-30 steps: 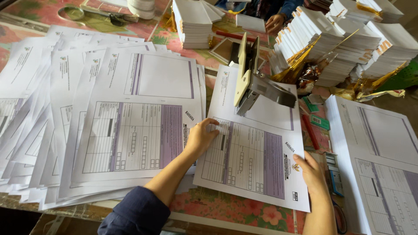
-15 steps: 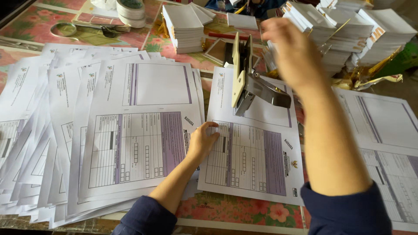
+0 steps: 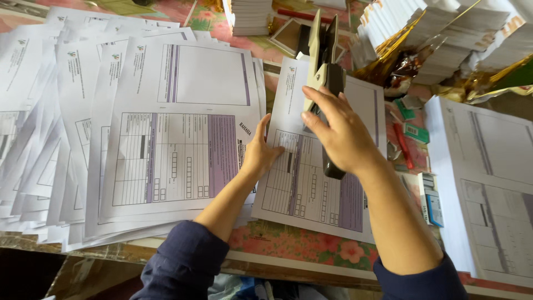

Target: The person repeatedly picks up sheets of paper, aligns them under a desktop stapler, and staples them. The stapled sheets are then placed into a separate stack on the table.

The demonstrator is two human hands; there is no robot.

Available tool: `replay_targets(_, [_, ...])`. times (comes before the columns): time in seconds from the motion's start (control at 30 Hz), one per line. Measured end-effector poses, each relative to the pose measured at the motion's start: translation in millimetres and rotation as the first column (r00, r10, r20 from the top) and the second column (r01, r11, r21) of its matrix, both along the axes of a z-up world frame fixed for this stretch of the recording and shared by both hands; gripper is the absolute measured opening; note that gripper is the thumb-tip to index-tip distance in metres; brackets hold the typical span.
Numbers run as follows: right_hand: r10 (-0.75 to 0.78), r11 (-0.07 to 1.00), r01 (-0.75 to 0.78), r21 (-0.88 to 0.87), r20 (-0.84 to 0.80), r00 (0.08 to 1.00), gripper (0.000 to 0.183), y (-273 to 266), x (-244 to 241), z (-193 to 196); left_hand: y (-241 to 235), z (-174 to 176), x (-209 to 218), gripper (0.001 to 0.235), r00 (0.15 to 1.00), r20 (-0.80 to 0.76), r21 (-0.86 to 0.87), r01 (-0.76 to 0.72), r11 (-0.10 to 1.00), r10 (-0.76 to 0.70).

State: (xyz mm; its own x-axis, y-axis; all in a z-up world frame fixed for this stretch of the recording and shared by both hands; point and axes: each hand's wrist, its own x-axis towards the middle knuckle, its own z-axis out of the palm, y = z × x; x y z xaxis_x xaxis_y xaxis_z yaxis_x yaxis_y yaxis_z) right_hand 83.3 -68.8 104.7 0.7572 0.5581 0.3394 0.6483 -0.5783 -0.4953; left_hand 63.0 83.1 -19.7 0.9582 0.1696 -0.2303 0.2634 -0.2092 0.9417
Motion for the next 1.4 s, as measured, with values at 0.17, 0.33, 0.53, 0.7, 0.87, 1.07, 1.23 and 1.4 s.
replay_targets(0.17, [-0.029, 0.998, 0.024, -0.061, -0.086, 0.996, 0.034, 2.8, 0.0, -18.8, -2.4, -49.8, 22.3, 0.052, 0.996, 0.081, 0.102, 0.039, 0.994, -0.047])
replay_targets(0.33, [0.041, 0.962, 0.092, -0.256, 0.472, 0.881, 0.027, 5.1, -4.4, -81.7, -6.6, -74.6, 41.2, 0.041, 0.994, 0.067, 0.198, 0.07, 0.978, -0.085])
replay_targets(0.53, [0.102, 0.982, -0.036, 0.184, -0.362, 0.926, 0.038, 2.7, 15.2, 53.0, -6.1, -46.6, 16.3, 0.042, 0.999, 0.032, 0.091, 0.041, 0.995, -0.044])
replay_targets(0.7, [-0.089, 0.986, 0.153, 0.068, -0.558, 0.825, 0.043, 16.9, 27.8, 106.8, 14.8, -45.1, 27.6, 0.038, 0.998, -0.051, 0.126, 0.051, 0.991, -0.045])
replay_targets(0.87, [-0.139, 0.989, 0.146, 0.007, -0.278, 0.951, 0.049, 15.8, 29.6, 120.0, 60.0, -27.9, 18.3, 0.04, 0.986, -0.165, 0.118, 0.022, 0.993, -0.002])
replay_targets(1.07, [-0.226, 0.971, 0.17, -0.166, -0.431, 0.874, 0.077, 31.4, 29.0, 115.3, 86.1, -17.6, 5.9, 0.033, 0.982, -0.161, 0.196, -0.063, 0.979, 0.095])
replay_targets(1.23, [-0.004, 0.998, -0.022, -0.064, -0.387, 0.922, 0.056, 25.3, 18.2, 103.7, 85.5, -17.5, -8.3, 0.038, 0.992, 0.026, 0.139, -0.128, 0.982, 0.126])
replay_targets(1.4, [-0.028, 0.994, -0.005, -0.109, -0.296, 0.955, 0.041, 20.4, 5.9, 67.9, 89.9, -37.4, 3.9, 0.037, 0.989, 0.054, 0.134, -0.144, 0.98, 0.138])
